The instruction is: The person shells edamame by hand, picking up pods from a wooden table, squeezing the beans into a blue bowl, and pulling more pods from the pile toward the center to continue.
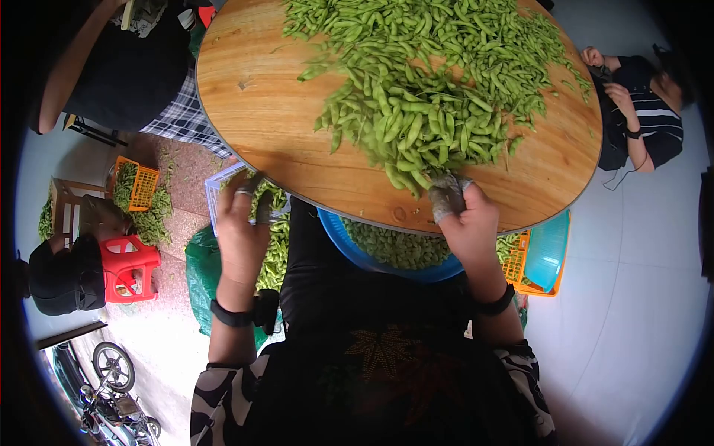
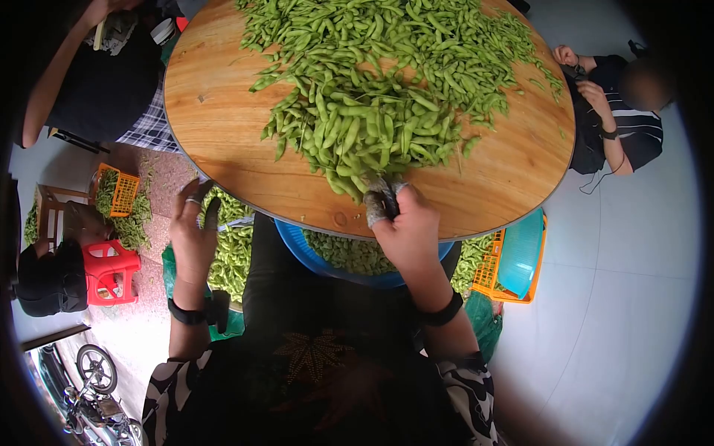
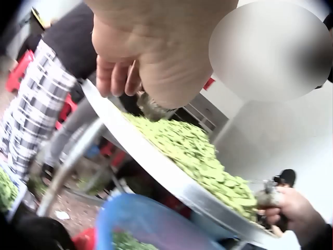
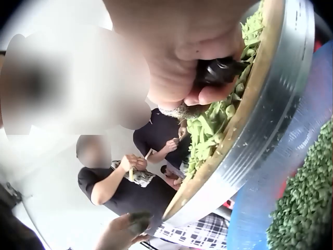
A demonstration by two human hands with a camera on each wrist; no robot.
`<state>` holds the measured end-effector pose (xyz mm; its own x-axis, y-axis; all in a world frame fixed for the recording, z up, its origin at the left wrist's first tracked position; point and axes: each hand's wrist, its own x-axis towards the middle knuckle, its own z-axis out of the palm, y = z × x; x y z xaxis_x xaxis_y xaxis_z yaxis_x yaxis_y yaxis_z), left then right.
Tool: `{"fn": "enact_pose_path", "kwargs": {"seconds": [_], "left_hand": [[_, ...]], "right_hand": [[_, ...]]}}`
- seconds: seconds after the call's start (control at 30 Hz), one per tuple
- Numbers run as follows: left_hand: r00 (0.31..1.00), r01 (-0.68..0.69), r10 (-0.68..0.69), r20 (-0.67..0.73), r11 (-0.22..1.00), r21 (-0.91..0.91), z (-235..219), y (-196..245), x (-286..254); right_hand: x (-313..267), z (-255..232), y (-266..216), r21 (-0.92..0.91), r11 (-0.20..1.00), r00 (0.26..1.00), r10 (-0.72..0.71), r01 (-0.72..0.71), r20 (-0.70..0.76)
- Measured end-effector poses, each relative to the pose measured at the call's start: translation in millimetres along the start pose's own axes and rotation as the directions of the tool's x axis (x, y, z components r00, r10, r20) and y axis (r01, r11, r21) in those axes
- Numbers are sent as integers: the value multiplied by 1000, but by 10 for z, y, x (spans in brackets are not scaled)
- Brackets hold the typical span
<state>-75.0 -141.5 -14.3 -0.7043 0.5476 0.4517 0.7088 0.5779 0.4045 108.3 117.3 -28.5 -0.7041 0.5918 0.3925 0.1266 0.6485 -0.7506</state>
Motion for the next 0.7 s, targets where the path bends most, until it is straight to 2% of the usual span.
{"fn": "enact_pose_path", "kwargs": {"seconds": [0.03,0.07,0.1,0.13,0.2,0.27,0.33,0.37,0.43,0.47,0.53,0.6,0.67,0.7], "left_hand": [[993,-108,113,34,985,-133,50,269,54],[972,-209,230,52,940,-269,127,509,89],[936,-306,347,60,887,-345,245,681,103],[886,-397,461,57,816,-421,354,836,125],[817,-456,553,161,791,-407,455,1164,274],[805,-496,580,125,773,-396,632,1235,317],[803,-321,515,299,798,-510,676,1273,381],[797,-334,526,297,794,-508,678,1283,402],[841,-54,409,354,715,-697,643,1279,361],[849,90,351,396,641,-762,625,1278,330],[849,116,335,407,635,-764,637,1265,241],[800,223,356,483,571,-790,613,1267,174],[788,254,347,509,570,-782,611,1245,144],[777,284,338,531,565,-775,613,1232,126]], "right_hand": [[-28,-80,-78,167,973,987,153,-159,49],[-53,-162,-141,317,895,949,292,-315,120],[-68,-252,-153,292,892,935,301,-345,186],[-86,-297,-184,289,894,937,303,-343,177],[-109,-374,-225,352,855,919,309,-381,246],[-124,-441,-146,308,891,931,258,-333,258],[-108,-457,-126,369,892,963,217,-263,161],[-122,-470,-125,374,891,965,216,-257,148],[-213,-488,-149,330,893,942,232,-304,241],[-228,-508,-187,337,891,944,235,-305,233],[-231,-554,-275,391,846,873,161,-362,461],[-282,-488,-186,384,853,871,152,-355,467],[-309,-427,-106,425,883,914,13,-202,407],[-301,-446,-152,428,881,914,14,-203,405]]}}
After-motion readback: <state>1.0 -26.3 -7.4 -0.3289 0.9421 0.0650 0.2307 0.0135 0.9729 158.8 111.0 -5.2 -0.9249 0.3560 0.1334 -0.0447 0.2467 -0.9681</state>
